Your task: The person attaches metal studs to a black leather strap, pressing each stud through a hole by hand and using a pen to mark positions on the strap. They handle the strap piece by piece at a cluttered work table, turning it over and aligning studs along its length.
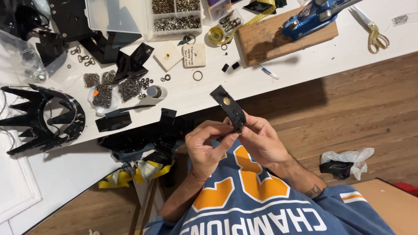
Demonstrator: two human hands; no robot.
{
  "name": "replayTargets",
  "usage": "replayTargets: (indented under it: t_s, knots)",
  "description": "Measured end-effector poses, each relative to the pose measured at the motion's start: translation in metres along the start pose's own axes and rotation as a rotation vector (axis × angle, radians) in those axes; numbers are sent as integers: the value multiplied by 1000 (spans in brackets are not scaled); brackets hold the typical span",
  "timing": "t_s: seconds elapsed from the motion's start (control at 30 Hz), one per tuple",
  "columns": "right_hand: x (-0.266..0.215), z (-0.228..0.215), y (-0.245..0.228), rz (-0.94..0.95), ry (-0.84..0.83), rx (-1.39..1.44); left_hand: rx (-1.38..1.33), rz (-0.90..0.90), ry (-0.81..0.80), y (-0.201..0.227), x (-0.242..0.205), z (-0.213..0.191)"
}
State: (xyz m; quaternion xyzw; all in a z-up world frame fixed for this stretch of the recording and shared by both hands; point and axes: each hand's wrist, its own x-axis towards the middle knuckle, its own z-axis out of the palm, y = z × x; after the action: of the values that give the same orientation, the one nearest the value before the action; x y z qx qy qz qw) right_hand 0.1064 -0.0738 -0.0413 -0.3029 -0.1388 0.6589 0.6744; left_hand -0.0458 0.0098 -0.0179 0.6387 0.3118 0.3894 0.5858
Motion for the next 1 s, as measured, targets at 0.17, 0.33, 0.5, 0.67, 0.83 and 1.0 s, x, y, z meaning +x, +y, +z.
replayTargets:
  t_s: [0.17,0.33,0.5,0.67,0.83,1.0]
  knots:
    - [4,-21,20,-127,4,-88,151,114,21,3,4,-2]
    - [4,-24,23,-464,205,-658,80,-51,9,-4,2,0]
    - [6,-30,25,-523,182,-745,150,48,-15,-5,3,1]
    - [21,-20,-1,-312,110,-460,108,5,-76,-16,5,-10]
    - [38,-53,-2,-21,105,20,-140,-206,-267,-33,10,-21]
    - [35,-70,-8,-166,293,-49,160,-146,-358,-43,29,-29]
